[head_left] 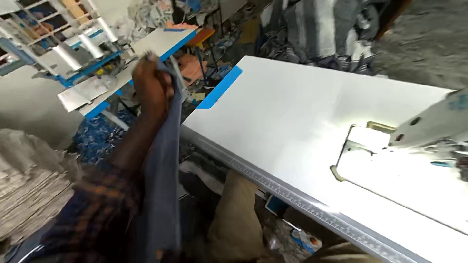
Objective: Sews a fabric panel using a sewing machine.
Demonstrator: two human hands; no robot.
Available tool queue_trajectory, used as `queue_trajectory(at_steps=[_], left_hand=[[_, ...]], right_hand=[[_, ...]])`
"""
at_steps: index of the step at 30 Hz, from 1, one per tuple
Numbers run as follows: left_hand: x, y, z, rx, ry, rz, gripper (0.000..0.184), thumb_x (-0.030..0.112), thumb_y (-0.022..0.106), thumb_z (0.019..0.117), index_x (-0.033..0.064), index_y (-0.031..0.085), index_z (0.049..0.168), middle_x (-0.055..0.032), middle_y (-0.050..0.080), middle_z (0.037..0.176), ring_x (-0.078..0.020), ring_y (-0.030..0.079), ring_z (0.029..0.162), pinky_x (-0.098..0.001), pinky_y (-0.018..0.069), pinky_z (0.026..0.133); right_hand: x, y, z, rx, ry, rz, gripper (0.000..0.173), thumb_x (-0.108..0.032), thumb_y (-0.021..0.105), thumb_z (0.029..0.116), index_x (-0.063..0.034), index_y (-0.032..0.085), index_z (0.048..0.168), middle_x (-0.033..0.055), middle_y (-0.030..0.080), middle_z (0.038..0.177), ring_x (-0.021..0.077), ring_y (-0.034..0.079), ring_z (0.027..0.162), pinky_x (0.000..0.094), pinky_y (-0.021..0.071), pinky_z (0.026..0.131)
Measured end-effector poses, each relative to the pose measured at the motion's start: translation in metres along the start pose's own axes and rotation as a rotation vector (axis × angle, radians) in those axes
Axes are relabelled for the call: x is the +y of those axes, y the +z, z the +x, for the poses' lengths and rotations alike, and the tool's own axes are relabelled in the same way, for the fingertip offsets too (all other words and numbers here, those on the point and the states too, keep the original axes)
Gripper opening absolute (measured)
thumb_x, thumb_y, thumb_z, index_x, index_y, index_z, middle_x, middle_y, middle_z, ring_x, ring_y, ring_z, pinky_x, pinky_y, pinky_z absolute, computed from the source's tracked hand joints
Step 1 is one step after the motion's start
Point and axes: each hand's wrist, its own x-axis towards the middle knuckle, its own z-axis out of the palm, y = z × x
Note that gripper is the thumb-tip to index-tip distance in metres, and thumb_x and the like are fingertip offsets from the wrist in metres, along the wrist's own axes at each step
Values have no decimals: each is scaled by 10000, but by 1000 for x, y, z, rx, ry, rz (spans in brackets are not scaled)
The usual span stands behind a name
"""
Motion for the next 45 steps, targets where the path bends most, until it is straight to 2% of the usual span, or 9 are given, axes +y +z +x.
queue_trajectory(at_steps=[4,6,10,14,19,24,31,41,45], left_hand=[[-56,74,113,-56,251,287,434,174,249,1109,-118,369,1407,-139,698,1043,-190,718,883,-343,610,829],[-74,117,78,-368,260,665,539,248,366,1098,-111,360,1499,-276,539,1437,-336,553,1333,-477,414,1150],[-128,162,-70,-912,240,1102,931,822,327,928,195,331,1618,-184,221,1688,-451,150,1555,-755,141,1171],[-172,172,-87,-895,186,1238,974,837,333,914,197,249,1643,-163,131,1713,-487,64,1556,-816,80,1128],[-120,252,-87,-1197,501,692,842,122,799,812,55,407,1555,-146,478,1558,-352,394,1480,-762,127,1176],[-68,306,-28,-1654,633,262,183,150,694,941,-22,705,883,-122,676,855,-212,650,831,-414,537,774],[43,241,65,-1122,593,352,189,196,623,1000,15,671,1020,7,653,868,-16,610,755,-246,552,742],[117,132,119,-566,531,356,306,356,589,1033,112,595,1218,71,635,1057,9,634,930,-279,564,884],[98,149,91,-571,420,686,354,257,578,1053,-70,615,1181,-294,638,1062,-408,634,962,-657,482,874]], right_hand=[[-39,-166,47,270,42,-288,184,-206,598,1020,-57,698,1059,5,672,783,67,631,666,272,552,619],[-57,-250,63,293,211,-480,172,-172,601,1030,-39,698,1081,82,687,840,160,653,711,362,567,663],[-62,-360,81,564,339,-1005,270,-237,696,980,17,684,888,201,650,787,369,641,736,590,503,662],[-58,-389,79,712,322,-851,216,-207,655,1008,3,695,1037,182,683,852,288,670,669,489,578,618],[-55,-371,72,865,-131,-990,132,-166,711,966,-36,691,977,117,660,773,241,634,646,439,537,592],[-52,-314,65,985,-149,-298,363,-301,667,990,-67,586,1257,72,653,947,158,639,767,364,565,678],[9,-185,7,413,-139,-337,262,-147,625,992,58,675,837,93,602,639,138,572,554,327,502,548],[-48,-260,-95,666,-342,-686,207,-195,560,1039,-22,673,1043,36,649,763,85,610,626,274,544,567],[-67,-294,-112,604,-30,-585,330,-98,573,968,-19,556,1288,75,662,835,161,623,617,356,548,547]])
